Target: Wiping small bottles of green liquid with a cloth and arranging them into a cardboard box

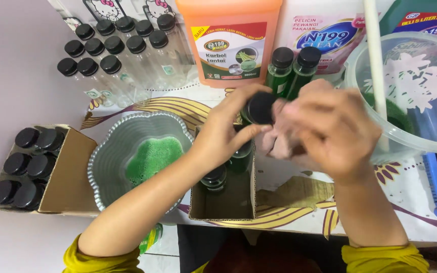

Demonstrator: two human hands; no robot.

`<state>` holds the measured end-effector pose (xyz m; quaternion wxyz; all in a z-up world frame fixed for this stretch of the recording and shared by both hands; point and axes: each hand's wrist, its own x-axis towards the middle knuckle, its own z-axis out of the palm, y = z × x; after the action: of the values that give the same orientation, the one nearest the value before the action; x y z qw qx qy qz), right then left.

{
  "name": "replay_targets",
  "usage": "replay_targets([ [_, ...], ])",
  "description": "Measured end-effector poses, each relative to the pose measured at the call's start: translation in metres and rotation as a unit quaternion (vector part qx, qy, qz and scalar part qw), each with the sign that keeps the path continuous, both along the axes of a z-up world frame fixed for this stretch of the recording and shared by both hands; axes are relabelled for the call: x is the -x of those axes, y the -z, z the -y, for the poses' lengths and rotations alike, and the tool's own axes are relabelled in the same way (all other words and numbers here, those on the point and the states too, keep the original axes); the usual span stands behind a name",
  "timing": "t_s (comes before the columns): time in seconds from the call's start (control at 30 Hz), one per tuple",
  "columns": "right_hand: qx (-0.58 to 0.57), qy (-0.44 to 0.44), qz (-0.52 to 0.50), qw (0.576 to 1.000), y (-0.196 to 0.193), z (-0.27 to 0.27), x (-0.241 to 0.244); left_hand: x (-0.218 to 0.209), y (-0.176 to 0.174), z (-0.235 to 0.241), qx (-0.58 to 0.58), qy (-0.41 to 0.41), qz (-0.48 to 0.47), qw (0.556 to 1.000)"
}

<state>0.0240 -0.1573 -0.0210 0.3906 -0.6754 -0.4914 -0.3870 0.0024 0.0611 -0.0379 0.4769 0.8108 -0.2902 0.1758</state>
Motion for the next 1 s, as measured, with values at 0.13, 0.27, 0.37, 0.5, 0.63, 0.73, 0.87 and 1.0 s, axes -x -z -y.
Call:
replay_targets([
  [0.13,0.086,0.041,0.02,0.995,-0.002,-0.011,0.011,0.0,0.0,0.001,-0.004,0.024,0.002,1.0],
  [0.27,0.086,0.063,-0.083,0.991,0.0,-0.007,0.012,-0.004,0.007,0.0,-0.028,0.041,0.021,0.999],
  [0.37,0.082,0.105,-0.113,0.985,0.009,0.008,-0.006,-0.002,0.007,-0.001,-0.031,0.056,0.026,0.998],
  [0.5,0.063,0.144,-0.105,0.982,0.006,0.025,-0.019,0.001,-0.001,0.0,-0.015,0.054,0.004,0.998],
  [0.63,0.055,0.052,-0.064,0.995,0.006,0.027,-0.013,0.002,-0.002,0.0,-0.004,0.034,-0.033,0.999],
  [0.73,0.106,-0.026,-0.008,0.994,-0.011,0.001,0.01,0.001,-0.003,0.0,-0.012,0.043,-0.018,0.999],
  [0.87,0.091,0.027,-0.095,0.991,0.003,0.001,0.004,0.002,-0.002,-0.001,-0.009,0.037,-0.019,0.999],
  [1.0,0.074,0.082,-0.084,0.99,0.002,0.012,-0.006,0.002,-0.004,0.001,-0.012,0.04,-0.015,0.999],
])
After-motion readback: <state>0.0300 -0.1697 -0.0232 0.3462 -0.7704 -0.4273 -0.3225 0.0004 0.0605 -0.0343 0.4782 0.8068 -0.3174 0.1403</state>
